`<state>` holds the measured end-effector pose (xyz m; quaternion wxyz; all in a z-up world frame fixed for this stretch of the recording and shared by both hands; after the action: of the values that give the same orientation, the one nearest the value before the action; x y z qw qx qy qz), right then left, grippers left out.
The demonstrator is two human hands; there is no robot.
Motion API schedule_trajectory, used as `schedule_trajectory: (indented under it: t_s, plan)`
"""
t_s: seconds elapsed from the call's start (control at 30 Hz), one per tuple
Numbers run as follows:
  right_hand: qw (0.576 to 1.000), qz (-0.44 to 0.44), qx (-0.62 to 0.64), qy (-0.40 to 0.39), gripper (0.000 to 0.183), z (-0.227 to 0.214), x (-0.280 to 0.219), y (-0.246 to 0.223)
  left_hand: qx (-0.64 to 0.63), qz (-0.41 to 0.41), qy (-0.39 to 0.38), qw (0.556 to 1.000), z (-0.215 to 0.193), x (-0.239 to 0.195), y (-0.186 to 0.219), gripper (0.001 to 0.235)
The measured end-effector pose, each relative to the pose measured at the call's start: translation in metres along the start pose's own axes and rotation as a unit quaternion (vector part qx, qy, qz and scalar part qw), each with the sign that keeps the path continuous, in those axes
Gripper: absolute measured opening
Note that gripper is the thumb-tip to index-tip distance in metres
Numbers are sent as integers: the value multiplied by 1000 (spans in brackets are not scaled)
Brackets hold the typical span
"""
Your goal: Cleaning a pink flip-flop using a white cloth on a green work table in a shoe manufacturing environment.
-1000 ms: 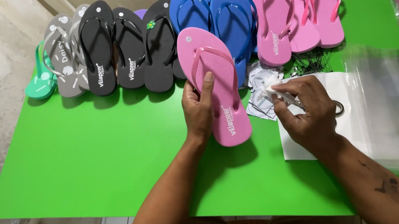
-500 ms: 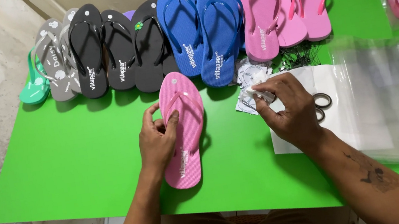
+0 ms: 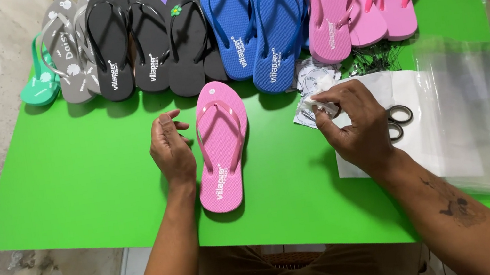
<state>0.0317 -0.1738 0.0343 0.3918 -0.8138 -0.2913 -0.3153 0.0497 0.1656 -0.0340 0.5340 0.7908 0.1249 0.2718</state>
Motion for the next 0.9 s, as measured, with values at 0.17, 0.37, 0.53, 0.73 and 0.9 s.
schedule_trajectory:
  t_s: [0.17, 0.37, 0.53, 0.73, 0.9]
  plan:
    - [1000, -2, 10, -15, 13, 9, -3, 0, 16, 25, 11, 999, 1, 6, 7, 46]
    - [1000, 7, 11, -20, 14, 13, -2, 4, 24, 46, 11, 999, 2, 8, 13, 45]
    - [999, 11, 21, -28, 14, 17, 0, 1, 26, 54, 10, 998, 1, 7, 16, 45]
    - [999, 11, 22, -48, 15, 24, 2, -4, 23, 57, 10, 998, 1, 7, 16, 44]
    - [999, 14, 21, -44, 16, 26, 2, -3, 16, 51, 11, 999, 0, 8, 15, 44]
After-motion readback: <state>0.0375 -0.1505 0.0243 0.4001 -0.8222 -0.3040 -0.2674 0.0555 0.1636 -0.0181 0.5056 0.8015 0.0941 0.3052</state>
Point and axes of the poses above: each hand's wrist, its own x-axis towards the middle knuckle, its own z-axis out of the palm, y = z × x, the point moved 6 cm from there along x, towards the middle knuckle, and after that the axes turned 4 degrees about -y, right-handed, at the moved point
